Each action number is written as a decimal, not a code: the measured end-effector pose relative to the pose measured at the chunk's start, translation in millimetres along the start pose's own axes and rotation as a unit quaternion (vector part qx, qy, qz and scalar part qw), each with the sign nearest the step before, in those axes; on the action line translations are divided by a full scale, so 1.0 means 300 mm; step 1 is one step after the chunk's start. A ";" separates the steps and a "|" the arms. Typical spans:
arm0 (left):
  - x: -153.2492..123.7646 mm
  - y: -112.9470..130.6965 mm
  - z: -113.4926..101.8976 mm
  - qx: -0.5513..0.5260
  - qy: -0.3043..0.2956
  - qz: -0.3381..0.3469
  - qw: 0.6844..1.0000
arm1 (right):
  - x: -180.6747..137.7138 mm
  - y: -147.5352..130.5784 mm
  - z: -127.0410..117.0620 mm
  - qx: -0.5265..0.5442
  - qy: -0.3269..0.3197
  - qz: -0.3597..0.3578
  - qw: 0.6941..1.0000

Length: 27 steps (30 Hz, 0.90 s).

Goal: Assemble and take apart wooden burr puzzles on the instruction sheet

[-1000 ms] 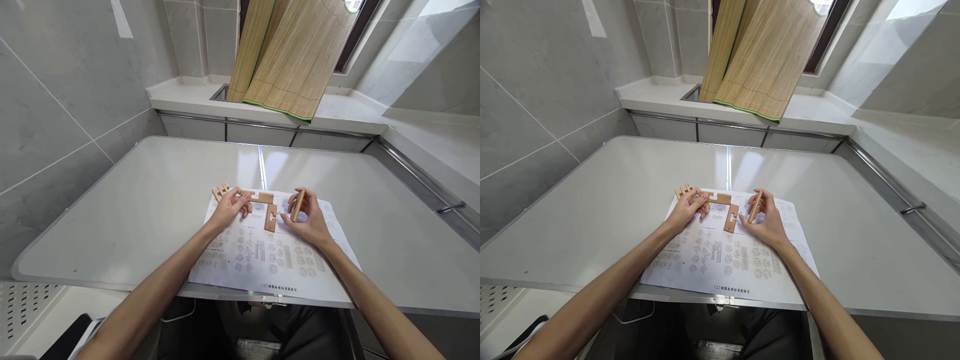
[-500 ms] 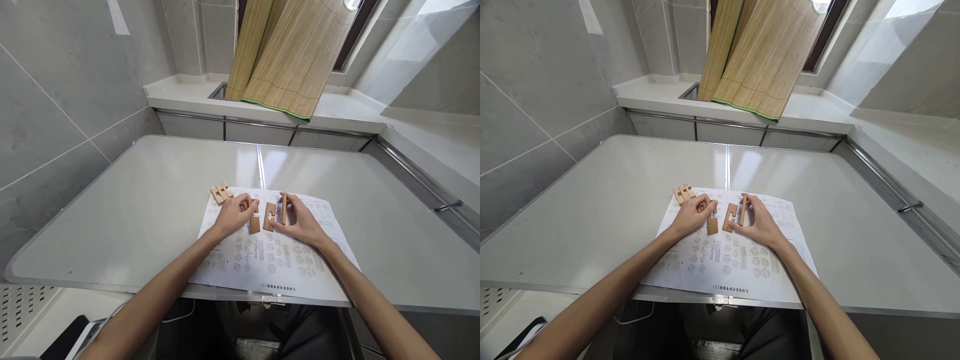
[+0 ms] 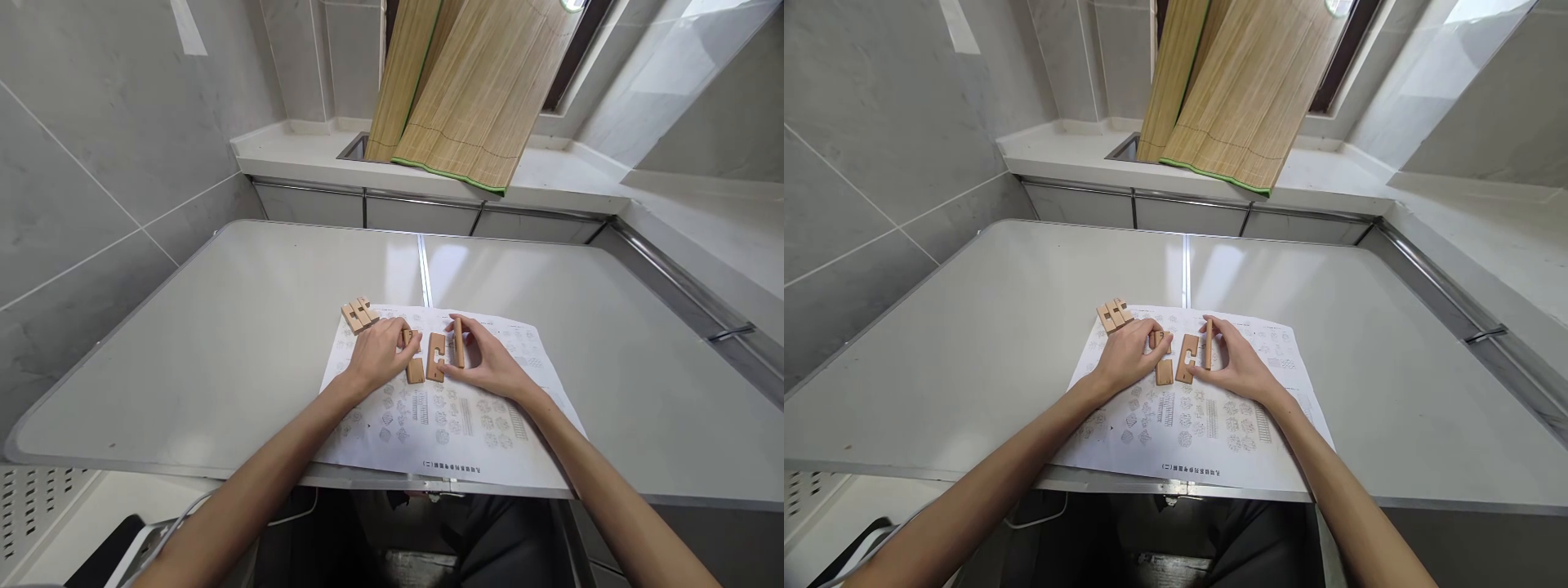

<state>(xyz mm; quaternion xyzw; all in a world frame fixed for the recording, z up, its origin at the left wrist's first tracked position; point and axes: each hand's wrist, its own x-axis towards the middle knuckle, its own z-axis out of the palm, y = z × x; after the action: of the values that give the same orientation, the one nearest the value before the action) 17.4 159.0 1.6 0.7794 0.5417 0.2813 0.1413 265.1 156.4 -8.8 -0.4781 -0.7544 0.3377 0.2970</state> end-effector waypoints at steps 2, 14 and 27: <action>-0.001 -0.005 0.004 0.008 -0.008 0.024 1.000 | 0.002 0.004 -0.013 0.006 0.003 0.013 1.000; -0.007 -0.024 0.025 0.069 0.003 0.106 0.992 | -0.013 0.037 -0.048 -0.072 -0.056 -0.007 0.996; -0.012 -0.028 0.033 0.099 0.029 0.133 0.986 | -0.016 0.045 -0.034 -0.096 -0.069 -0.008 0.993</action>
<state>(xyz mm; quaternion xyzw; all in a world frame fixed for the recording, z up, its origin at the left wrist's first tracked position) 15.9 159.9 -11.9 0.8463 0.4621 0.2651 0.0083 281.9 158.6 -14.1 -0.4739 -0.8060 0.2930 0.1999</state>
